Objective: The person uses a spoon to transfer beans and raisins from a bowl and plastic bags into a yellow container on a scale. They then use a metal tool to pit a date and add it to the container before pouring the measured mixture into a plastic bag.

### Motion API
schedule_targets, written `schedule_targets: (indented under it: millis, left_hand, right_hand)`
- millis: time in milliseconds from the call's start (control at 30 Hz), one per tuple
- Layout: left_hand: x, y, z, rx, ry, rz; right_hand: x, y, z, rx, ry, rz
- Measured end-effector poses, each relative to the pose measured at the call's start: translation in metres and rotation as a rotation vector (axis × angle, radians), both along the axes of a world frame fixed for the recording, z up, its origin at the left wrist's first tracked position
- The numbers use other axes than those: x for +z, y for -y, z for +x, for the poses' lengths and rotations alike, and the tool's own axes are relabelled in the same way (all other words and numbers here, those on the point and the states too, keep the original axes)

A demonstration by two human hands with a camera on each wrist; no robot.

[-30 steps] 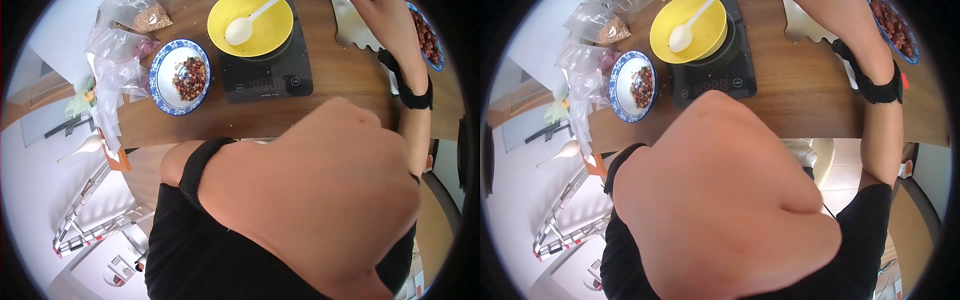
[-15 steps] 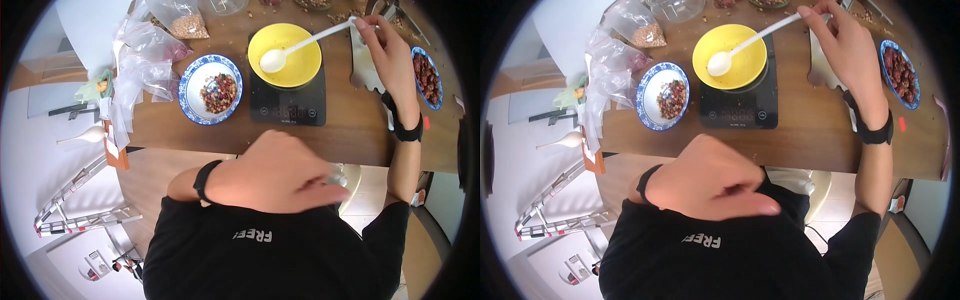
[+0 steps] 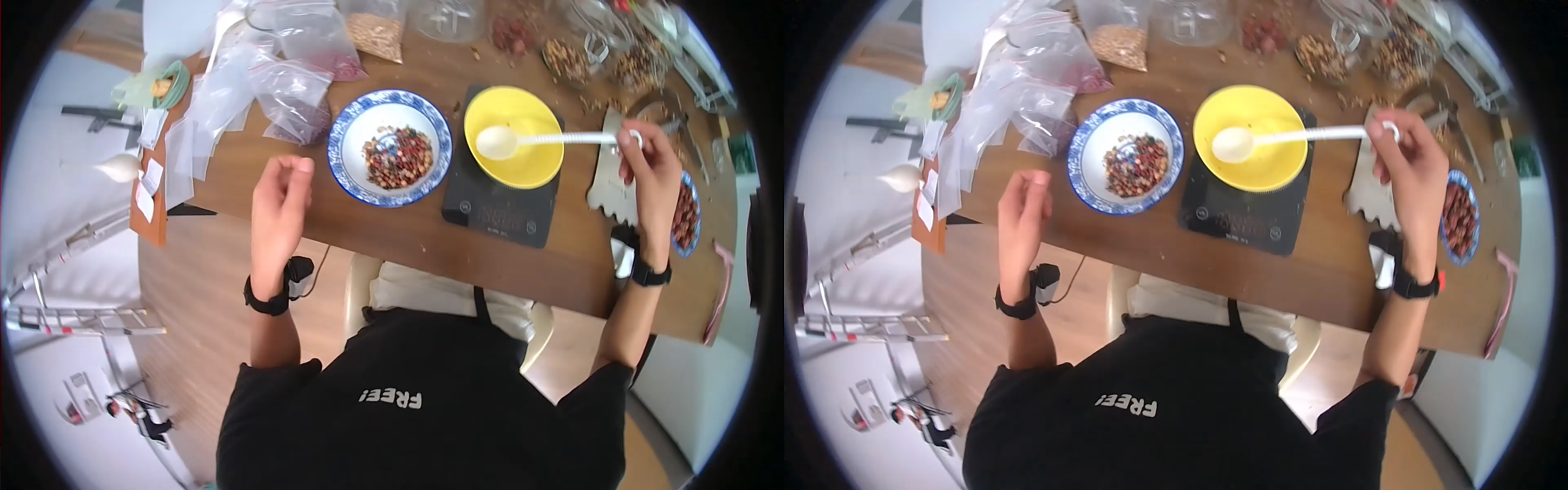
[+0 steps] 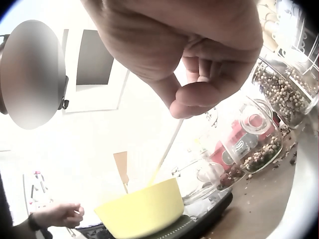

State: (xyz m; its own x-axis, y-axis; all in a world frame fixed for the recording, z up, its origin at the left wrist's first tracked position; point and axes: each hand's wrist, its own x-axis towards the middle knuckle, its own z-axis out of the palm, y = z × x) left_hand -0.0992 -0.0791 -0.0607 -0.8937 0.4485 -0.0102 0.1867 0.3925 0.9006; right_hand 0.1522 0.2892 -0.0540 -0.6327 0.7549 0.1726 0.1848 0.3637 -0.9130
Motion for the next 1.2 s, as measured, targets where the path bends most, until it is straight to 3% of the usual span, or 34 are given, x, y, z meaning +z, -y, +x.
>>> schedule_targets:
  millis: [67, 233, 333, 400, 533, 667, 800, 900, 1200]
  left_hand:
    - [-0.005, 0.001, -0.010, 0.001, 0.006, -0.058]
    - [-0.001, 0.000, -0.020, -0.099, -0.014, -0.193]
    - [0.001, -0.004, -0.025, -0.158, 0.006, -0.252]
    - [0.001, -0.006, -0.025, -0.150, -0.029, -0.330]
    - [0.007, -0.006, -0.033, -0.133, -0.146, -0.392]
    - [0.042, -0.009, -0.044, -0.106, -0.303, -0.317]
    - [0.088, -0.022, -0.068, -0.136, -0.496, -0.408]
    - [0.102, -0.043, -0.089, -0.193, -0.613, -0.352]
    - [0.082, -0.149, -0.147, -0.397, -0.800, -0.157]
  right_hand:
    - [0.002, 0.003, 0.002, 0.018, -0.106, 0.012]
    - [0.046, 0.037, -0.003, -0.060, -0.110, 0.215]
    - [0.069, 0.051, -0.011, 0.006, -0.140, 0.403]
    - [0.082, 0.057, -0.018, 0.196, -0.004, 0.494]
    - [0.078, 0.049, -0.040, 0.159, -0.012, 0.382]
    - [0.056, 0.022, -0.040, 0.099, -0.044, 0.129]
    - [0.032, 0.013, -0.023, 0.026, 0.092, 0.178]
    - [0.014, 0.009, -0.011, 0.031, 0.166, 0.229]
    - [0.032, 0.026, -0.010, -0.026, 0.369, 0.494]
